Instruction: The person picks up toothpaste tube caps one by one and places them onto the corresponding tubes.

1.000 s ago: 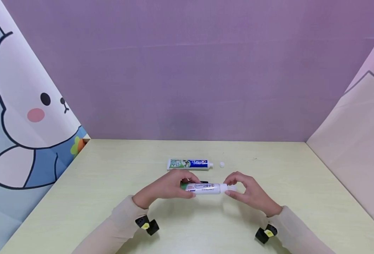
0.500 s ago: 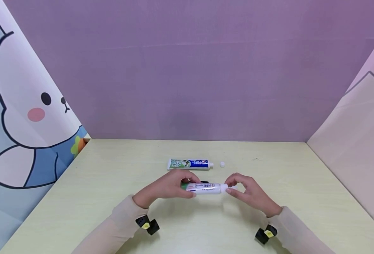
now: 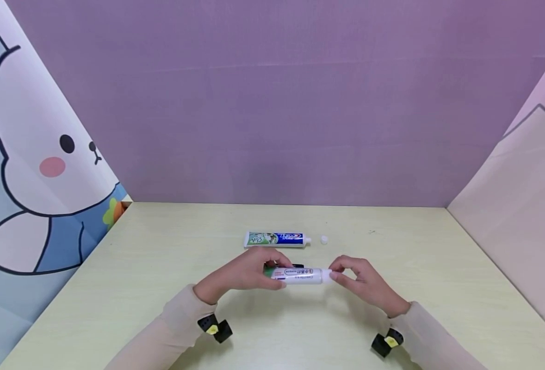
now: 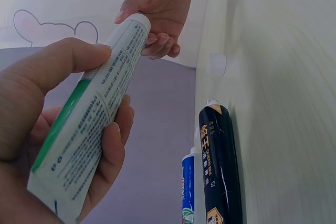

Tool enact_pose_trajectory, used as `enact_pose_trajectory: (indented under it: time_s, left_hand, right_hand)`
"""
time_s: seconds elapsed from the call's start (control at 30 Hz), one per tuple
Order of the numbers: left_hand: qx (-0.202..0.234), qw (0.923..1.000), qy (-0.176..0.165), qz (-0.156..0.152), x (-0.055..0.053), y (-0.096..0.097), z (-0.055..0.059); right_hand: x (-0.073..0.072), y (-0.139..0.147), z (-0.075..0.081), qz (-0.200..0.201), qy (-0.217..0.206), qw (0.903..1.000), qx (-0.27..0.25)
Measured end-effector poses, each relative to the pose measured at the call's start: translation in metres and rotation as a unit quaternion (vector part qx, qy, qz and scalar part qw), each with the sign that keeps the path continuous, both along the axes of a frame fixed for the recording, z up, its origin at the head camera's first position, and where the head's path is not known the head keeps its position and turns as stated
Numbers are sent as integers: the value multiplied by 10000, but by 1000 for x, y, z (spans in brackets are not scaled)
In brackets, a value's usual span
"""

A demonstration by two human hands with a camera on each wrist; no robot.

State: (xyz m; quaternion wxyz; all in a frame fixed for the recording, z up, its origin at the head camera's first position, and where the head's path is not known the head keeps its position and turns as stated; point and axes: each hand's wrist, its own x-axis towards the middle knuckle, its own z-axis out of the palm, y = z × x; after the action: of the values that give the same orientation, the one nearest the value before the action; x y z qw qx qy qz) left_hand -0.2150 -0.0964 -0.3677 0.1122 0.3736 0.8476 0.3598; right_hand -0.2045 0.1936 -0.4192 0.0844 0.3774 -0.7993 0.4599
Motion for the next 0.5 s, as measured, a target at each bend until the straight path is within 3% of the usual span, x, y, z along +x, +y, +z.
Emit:
enact_pose_trajectory:
  time_s: [0.5]
  left_hand:
    - [9,9999,-135,-57,1,0,0]
  right_hand:
    - [1,-2,1,319,55,9995,-18]
